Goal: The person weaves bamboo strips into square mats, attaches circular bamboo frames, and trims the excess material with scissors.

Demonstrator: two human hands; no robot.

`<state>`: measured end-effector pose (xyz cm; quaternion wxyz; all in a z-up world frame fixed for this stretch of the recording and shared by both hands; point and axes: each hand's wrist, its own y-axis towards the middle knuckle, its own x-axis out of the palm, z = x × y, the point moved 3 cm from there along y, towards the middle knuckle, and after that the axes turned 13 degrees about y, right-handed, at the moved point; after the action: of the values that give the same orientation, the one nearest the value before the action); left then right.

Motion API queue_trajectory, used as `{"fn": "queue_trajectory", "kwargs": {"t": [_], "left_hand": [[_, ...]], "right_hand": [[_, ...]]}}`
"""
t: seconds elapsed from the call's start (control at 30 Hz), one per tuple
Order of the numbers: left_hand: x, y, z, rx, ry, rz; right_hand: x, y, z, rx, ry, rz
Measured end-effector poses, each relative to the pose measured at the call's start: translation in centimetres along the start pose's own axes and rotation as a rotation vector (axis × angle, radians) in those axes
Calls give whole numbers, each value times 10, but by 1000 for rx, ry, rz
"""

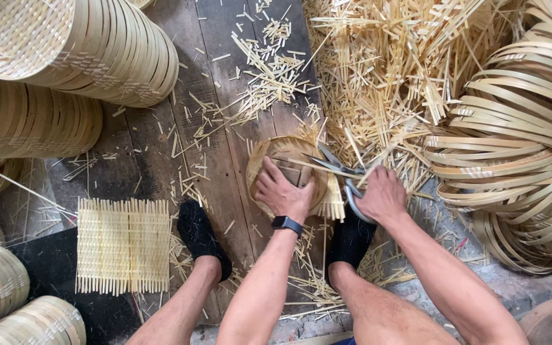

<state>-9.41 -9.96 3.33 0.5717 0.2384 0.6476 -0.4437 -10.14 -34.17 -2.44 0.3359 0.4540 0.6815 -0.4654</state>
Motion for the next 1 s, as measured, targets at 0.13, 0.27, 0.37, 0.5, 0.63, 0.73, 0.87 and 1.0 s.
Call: {"fn": "queue_trajectory", "kwargs": {"t": [0.13,0.27,0.37,0.5,0.63,0.73,0.87,1.0], "left_hand": [[2,-8,3,-34,14,12],[2,-7,1,11,44,5],[4,-8,2,4,27,6],[5,-8,1,62,51,-10],[6,0,-6,180,40,-26],[6,1,-7,249,43,-22],[1,-1,-4,351,11,-9],[-1,6,-12,454,21,14]], "right_hand": [[15,13,1,52,-55,-122],[8,23,21,-10,-61,-175],[3,29,18,-80,-86,-69],[5,33,1,-239,-154,179],[8,31,34,4,-83,-248],[-5,31,35,-2,-115,-255],[3,49,7,-186,-309,29],[29,55,34,-147,-239,-55]]}}
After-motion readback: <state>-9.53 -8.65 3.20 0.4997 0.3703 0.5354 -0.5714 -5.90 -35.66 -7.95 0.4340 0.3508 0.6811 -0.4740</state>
